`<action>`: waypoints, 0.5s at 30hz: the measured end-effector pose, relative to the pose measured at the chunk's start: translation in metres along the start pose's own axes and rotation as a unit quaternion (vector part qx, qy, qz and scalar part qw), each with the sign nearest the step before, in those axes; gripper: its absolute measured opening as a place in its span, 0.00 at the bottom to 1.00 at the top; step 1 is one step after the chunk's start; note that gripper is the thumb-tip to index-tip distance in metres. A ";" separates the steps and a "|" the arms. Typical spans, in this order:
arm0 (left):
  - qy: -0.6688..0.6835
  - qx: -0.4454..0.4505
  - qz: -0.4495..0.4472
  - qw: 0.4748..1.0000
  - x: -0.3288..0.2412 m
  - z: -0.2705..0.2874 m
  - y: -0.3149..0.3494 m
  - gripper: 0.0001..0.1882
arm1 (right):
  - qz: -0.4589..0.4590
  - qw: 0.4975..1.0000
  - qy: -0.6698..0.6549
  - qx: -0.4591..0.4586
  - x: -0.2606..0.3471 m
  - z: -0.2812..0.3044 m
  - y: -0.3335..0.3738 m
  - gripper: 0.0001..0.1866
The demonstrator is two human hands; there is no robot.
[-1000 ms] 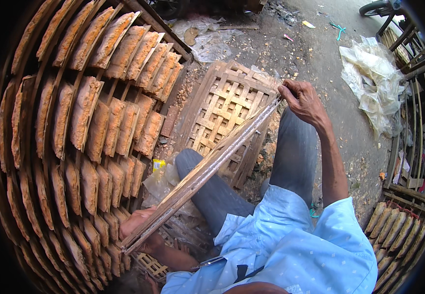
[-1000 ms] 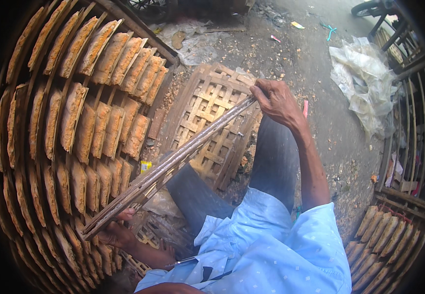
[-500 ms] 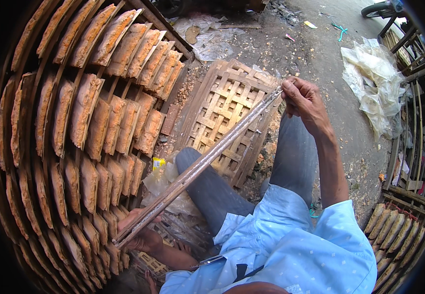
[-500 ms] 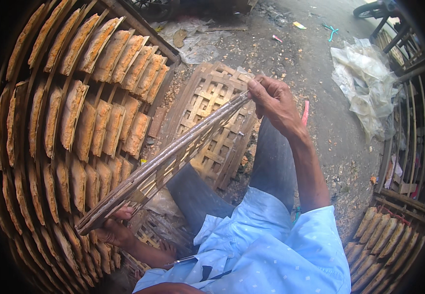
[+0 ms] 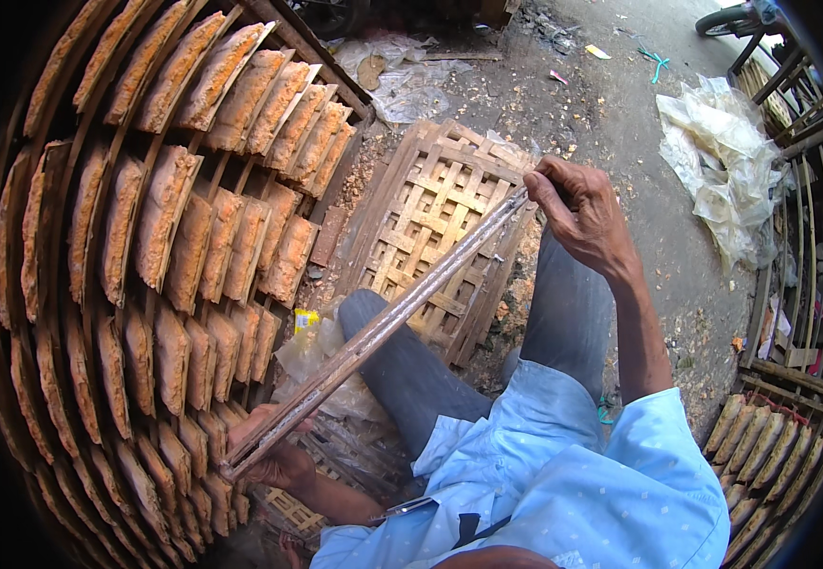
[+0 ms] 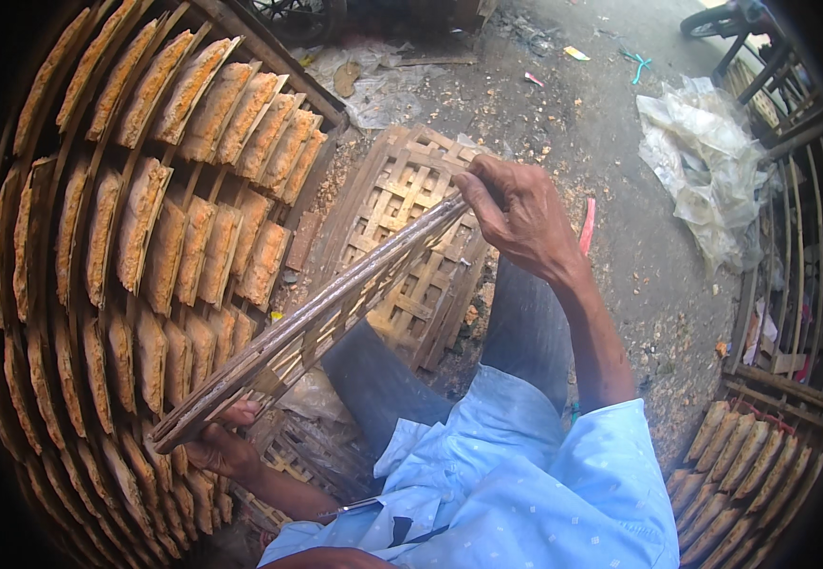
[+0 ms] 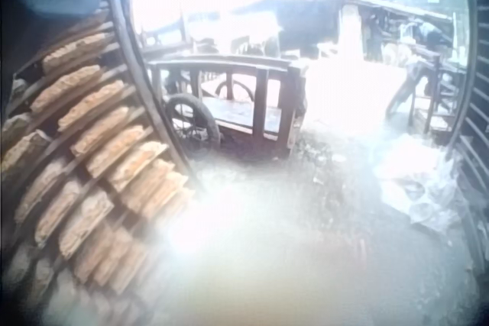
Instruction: The person sits on the ground and assembles a wooden lattice frame by hand, inserting thin wooden strips into the grid. They then place a clear plastic sheet over the frame and continue adjusting the wooden pieces.
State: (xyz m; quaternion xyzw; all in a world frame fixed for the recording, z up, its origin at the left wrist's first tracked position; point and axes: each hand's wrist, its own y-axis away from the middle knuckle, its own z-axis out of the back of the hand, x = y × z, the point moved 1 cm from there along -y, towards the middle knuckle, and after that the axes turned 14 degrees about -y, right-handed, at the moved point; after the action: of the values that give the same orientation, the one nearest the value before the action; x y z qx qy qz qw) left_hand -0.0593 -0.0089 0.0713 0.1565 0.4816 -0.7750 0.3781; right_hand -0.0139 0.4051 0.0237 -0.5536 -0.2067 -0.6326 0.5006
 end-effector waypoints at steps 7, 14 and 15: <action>0.013 -0.011 0.003 1.000 -0.002 -0.005 -0.001 0.22 | 0.011 1.000 -0.003 -0.004 -0.016 -0.002 -0.001 0.18; 0.024 -0.018 0.002 1.000 0.000 -0.003 0.004 0.22 | -0.029 0.998 0.056 0.029 -0.018 0.002 -0.002 0.15; 0.026 -0.018 -0.001 1.000 0.000 -0.003 0.004 0.22 | -0.030 0.999 0.025 0.015 -0.025 0.002 -0.002 0.15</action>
State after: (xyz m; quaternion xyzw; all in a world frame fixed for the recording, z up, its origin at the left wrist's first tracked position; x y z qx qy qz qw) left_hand -0.0566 -0.0070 0.0673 0.1693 0.5049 -0.7625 0.3675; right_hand -0.0169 0.4177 0.0027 -0.5237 -0.2201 -0.6576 0.4949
